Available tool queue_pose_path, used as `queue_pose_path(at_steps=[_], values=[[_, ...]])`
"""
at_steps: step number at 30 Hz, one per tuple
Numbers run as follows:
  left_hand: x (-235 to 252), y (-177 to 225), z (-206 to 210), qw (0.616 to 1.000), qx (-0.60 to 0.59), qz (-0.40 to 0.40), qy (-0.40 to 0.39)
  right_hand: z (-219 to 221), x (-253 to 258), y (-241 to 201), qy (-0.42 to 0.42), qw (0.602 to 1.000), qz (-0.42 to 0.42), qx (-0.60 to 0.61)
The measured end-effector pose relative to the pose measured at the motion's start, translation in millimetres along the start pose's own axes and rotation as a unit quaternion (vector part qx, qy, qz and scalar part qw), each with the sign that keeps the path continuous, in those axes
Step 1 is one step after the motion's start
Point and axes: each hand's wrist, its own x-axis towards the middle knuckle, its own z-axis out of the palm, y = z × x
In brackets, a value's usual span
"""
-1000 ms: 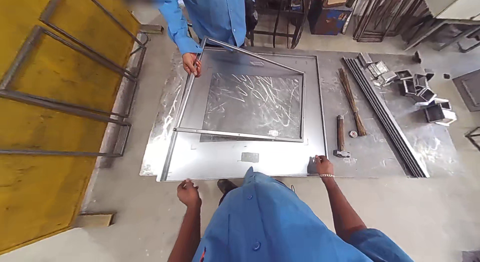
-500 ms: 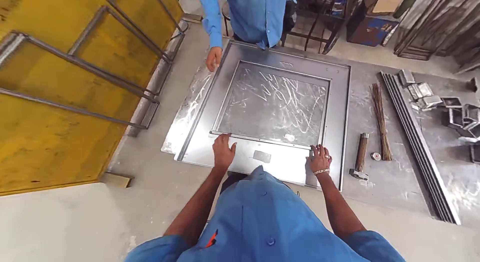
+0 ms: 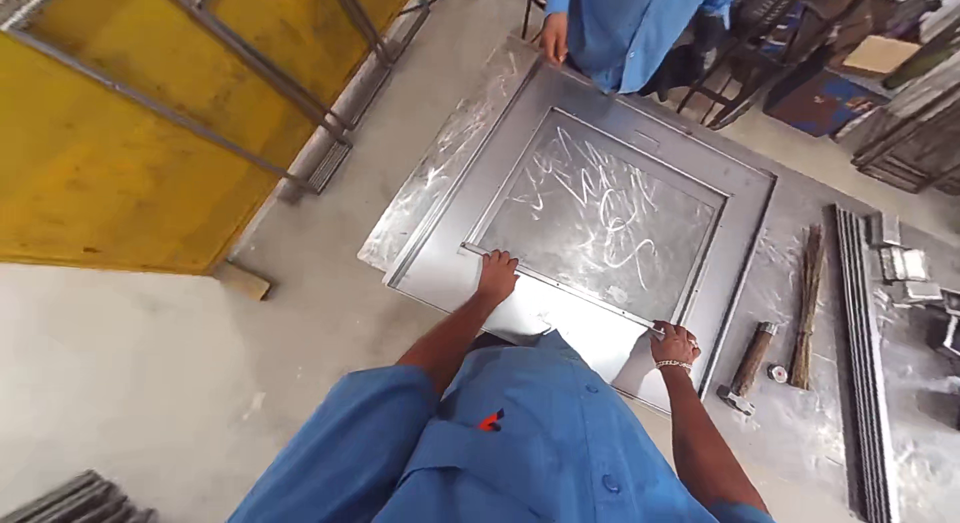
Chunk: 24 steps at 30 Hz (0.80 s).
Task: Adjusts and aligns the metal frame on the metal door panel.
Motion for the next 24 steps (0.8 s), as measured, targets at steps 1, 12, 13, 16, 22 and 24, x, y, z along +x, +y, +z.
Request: queue_pose_path(at_steps=[1,12,13,16,22,24], values=[[3.4,0.6,-2.4,1.0,-0.005,-0.005,-0.006,1.0,1.3,-0.4,-0.001,1.0,0.007,-0.003],[11.9,-6.6,-0.3,1.0,-0.005,0.022,0.02,17.6,2.5,-5.7,0.013,0.997,0.071,0.03],[11.1,-6.4,0.3,0.999,-0.001,0.023,0.027,15.6,4.2,-4.4,0.003,0.996,0.078,0.033],[8.4,-5.5,6.8,0.998,0.01,0.037,0.046,11.0,6.3,4.5,-0.02,0.995,0.092,0.039],[2.3,-0.2,13.2,0.998,0.01,0.005,0.066,14.2,8.3,15.0,-0.016,0.993,0.092,0.075],[-0.8,-1.4,17.5,0.997,0.028,0.017,0.073,14.9,7.4,19.3,-0.015,0.992,0.098,0.079]])
